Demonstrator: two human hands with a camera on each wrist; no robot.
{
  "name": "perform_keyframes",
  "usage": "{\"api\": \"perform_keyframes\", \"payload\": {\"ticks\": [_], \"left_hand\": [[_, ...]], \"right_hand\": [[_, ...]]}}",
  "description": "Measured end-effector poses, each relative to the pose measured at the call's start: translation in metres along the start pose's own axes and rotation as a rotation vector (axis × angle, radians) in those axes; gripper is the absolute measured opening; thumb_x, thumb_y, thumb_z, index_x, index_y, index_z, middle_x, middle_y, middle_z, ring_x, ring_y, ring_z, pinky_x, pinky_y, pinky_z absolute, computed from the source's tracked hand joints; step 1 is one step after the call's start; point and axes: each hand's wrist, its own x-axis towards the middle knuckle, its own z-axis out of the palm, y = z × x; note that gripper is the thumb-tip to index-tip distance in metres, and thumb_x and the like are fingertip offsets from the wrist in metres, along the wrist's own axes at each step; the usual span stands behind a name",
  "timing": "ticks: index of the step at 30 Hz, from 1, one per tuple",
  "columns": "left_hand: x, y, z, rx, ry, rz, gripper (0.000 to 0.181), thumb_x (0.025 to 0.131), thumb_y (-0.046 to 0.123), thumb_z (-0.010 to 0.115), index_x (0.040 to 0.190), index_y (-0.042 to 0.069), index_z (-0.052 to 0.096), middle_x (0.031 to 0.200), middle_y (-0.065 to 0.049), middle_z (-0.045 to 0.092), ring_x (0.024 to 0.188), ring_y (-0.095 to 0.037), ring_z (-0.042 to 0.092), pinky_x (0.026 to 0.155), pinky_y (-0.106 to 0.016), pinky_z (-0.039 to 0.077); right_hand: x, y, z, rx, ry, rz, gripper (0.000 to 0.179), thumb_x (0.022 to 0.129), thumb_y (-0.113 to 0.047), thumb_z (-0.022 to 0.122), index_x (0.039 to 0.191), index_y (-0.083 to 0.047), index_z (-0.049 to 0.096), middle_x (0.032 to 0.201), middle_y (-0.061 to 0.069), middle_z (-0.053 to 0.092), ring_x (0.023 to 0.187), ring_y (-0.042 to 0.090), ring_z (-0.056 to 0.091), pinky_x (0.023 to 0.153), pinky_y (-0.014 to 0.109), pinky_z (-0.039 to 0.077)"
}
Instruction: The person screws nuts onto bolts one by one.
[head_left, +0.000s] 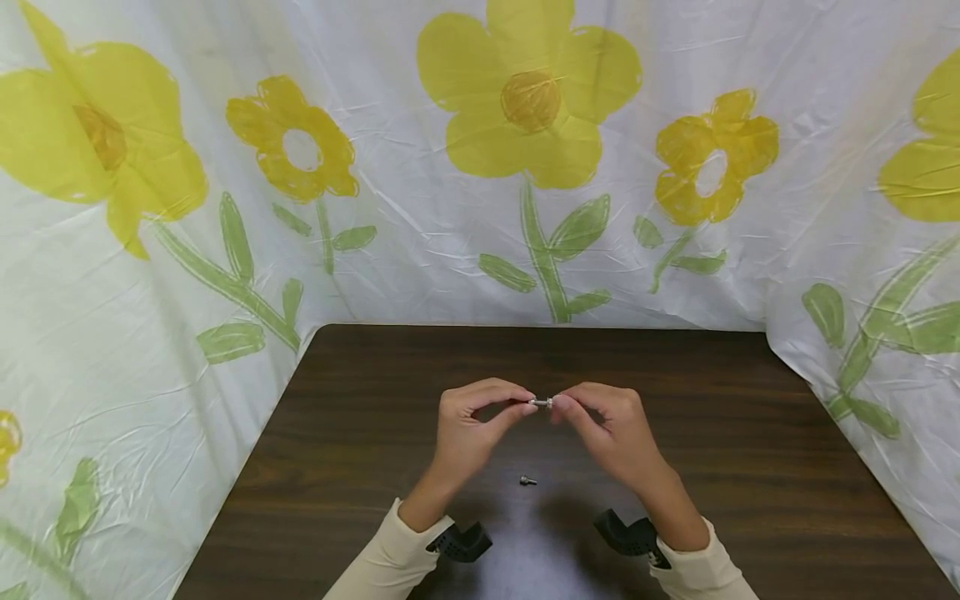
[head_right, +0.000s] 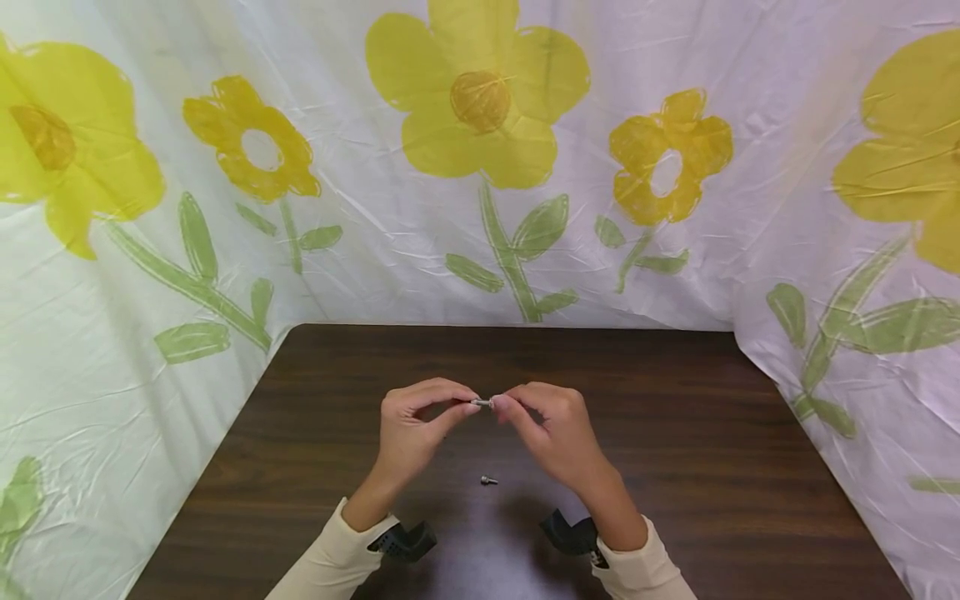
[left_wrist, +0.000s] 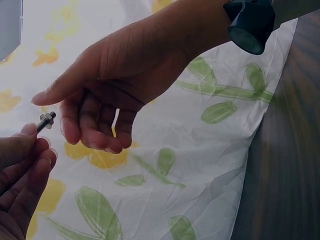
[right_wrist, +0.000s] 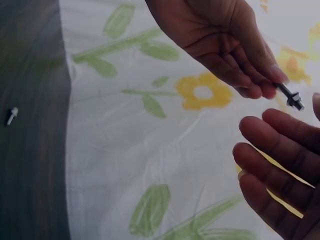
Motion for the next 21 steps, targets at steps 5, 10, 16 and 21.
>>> {"api": "perform_keyframes", "payload": {"ticks": [5,10,16,21], "left_hand": [[0.0003,-0.0007,-0.0019,0.01,0.012,0.001,0.02,0.078,-0.013,0.08,0.094,-0.002,0.077,0.087,-0.013,0.075,0.078,-0.022,0.073,0.069,-0.03,0.06],[0.0003,-0.0001,-0.0023,0.006,0.007,-0.004,0.019,0.079,-0.012,0.08,0.094,-0.001,0.077,0.088,-0.012,0.075,0.079,-0.022,0.073,0.07,-0.03,0.06],[-0.0002,-0.0008,-0.0012,0.0,0.002,0.0,0.02,0.079,-0.012,0.08,0.094,-0.001,0.077,0.088,-0.013,0.075,0.079,-0.022,0.073,0.07,-0.031,0.06],[-0.0002,-0.0024,-0.001,-0.006,-0.004,-0.004,0.019,0.079,-0.012,0.08,0.094,-0.001,0.077,0.088,-0.012,0.075,0.079,-0.022,0.073,0.071,-0.032,0.06]], "right_hand": [[0.003,0.0017,-0.0013,-0.006,0.05,-0.096,0.024,0.092,-0.022,0.077,0.108,-0.004,0.075,0.093,0.008,0.076,0.075,0.018,0.07,0.069,0.022,0.057],[0.0037,0.0027,0.0002,0.017,0.047,-0.155,0.028,0.093,-0.024,0.076,0.108,0.0,0.075,0.094,0.011,0.075,0.077,0.021,0.071,0.071,0.02,0.057],[0.0035,0.0026,0.0008,0.012,0.043,-0.152,0.022,0.094,-0.024,0.074,0.102,-0.003,0.076,0.092,0.008,0.075,0.08,0.019,0.072,0.075,0.018,0.056],[0.0042,0.0028,0.0005,0.008,0.039,-0.149,0.02,0.093,-0.021,0.077,0.101,-0.003,0.077,0.091,0.007,0.075,0.079,0.019,0.072,0.075,0.021,0.057]]}}
